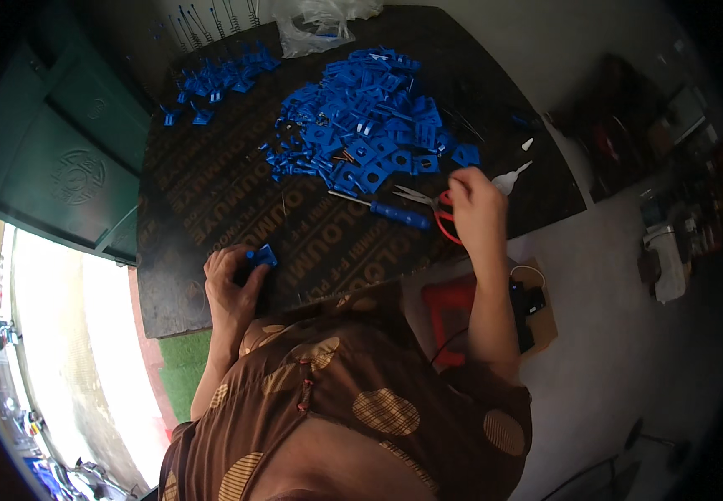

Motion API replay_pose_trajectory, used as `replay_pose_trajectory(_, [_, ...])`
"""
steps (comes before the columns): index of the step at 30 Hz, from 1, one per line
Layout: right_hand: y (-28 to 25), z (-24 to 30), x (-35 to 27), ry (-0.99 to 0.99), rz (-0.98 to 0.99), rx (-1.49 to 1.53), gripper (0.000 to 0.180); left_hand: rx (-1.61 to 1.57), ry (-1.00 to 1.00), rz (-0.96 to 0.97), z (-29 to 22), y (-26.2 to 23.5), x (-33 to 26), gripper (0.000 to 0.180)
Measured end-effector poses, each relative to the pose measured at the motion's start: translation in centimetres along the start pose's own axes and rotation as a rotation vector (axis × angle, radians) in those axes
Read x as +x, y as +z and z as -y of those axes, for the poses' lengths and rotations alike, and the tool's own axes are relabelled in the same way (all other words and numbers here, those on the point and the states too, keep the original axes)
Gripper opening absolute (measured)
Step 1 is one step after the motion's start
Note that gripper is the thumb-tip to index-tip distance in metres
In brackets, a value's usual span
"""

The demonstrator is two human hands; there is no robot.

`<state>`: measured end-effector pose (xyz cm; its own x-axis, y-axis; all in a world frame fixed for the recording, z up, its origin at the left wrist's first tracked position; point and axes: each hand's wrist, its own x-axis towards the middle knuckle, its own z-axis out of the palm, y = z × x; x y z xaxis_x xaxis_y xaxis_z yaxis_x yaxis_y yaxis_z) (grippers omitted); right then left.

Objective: The person assembles small blue plastic components using glue and a screwdriver.

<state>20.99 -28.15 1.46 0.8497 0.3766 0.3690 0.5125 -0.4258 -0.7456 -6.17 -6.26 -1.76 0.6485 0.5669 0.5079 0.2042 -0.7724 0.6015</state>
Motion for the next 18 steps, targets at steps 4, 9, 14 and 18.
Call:
replay_pose_trajectory(4, [2.6,0.4,3.0,-0.063,0.186,-0.263,0.021,0.023,0.006,-0.035,-0.1,-0.1,-0.1,0.029])
replay_pose_trajectory(9, [4.4,1.3,4.3,-0.006,0.327,-0.509,0.03,0.003,0.025,-0.015,0.1,-0.2,-0.3,0.029])
replay_pose_trajectory(14, [5.8,0.5,4.9,-0.019,0.322,-0.638,0.031,-0.019,0.027,-0.011,0.1,-0.2,-0.3,0.03])
replay_pose_trajectory(18, [6.3,-0.5,5.2,-0.03,0.289,-0.6,0.029,-0.029,0.029,-0.014,0.0,-0.2,-0.2,0.029])
